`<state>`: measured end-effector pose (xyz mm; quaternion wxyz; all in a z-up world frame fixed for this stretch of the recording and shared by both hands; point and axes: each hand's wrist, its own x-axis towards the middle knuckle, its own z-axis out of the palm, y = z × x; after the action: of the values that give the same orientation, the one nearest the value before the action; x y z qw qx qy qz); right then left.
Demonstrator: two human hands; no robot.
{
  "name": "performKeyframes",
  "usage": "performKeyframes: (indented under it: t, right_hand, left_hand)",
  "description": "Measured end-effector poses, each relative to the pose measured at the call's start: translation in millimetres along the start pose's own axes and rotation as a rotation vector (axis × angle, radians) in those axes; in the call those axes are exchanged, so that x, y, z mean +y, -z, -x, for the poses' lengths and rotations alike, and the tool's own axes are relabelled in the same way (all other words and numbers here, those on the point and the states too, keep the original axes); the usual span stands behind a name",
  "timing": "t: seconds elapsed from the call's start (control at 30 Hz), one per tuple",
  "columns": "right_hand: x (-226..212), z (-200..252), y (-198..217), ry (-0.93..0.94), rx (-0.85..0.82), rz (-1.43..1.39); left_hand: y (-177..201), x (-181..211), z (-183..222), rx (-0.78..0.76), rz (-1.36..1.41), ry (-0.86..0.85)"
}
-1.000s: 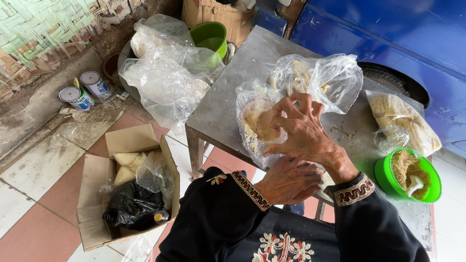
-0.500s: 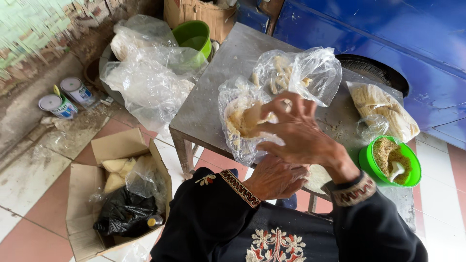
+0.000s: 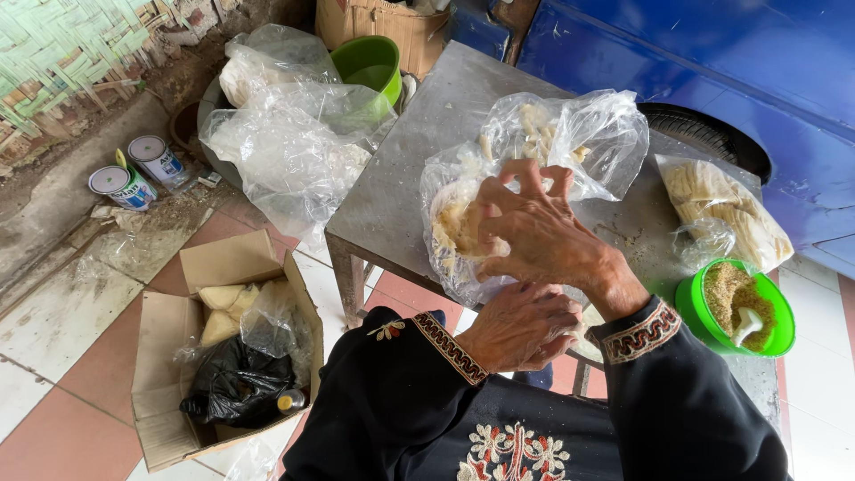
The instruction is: The person prepares pastries by taking a circular piece of dough, adding a spoonful of granulated filling from a bowl, and folding the dough into a triangular shape by hand.
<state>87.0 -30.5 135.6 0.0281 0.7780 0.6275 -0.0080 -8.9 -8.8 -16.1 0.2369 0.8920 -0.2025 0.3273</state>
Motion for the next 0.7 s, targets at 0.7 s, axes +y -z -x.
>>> performKeyframes:
  t: [0.7]
  right_hand:
    - [32,186,-82,-0.47,0.529,-0.343]
  left_hand:
    - [-13,-8,0,0.012,0.021,-0.046]
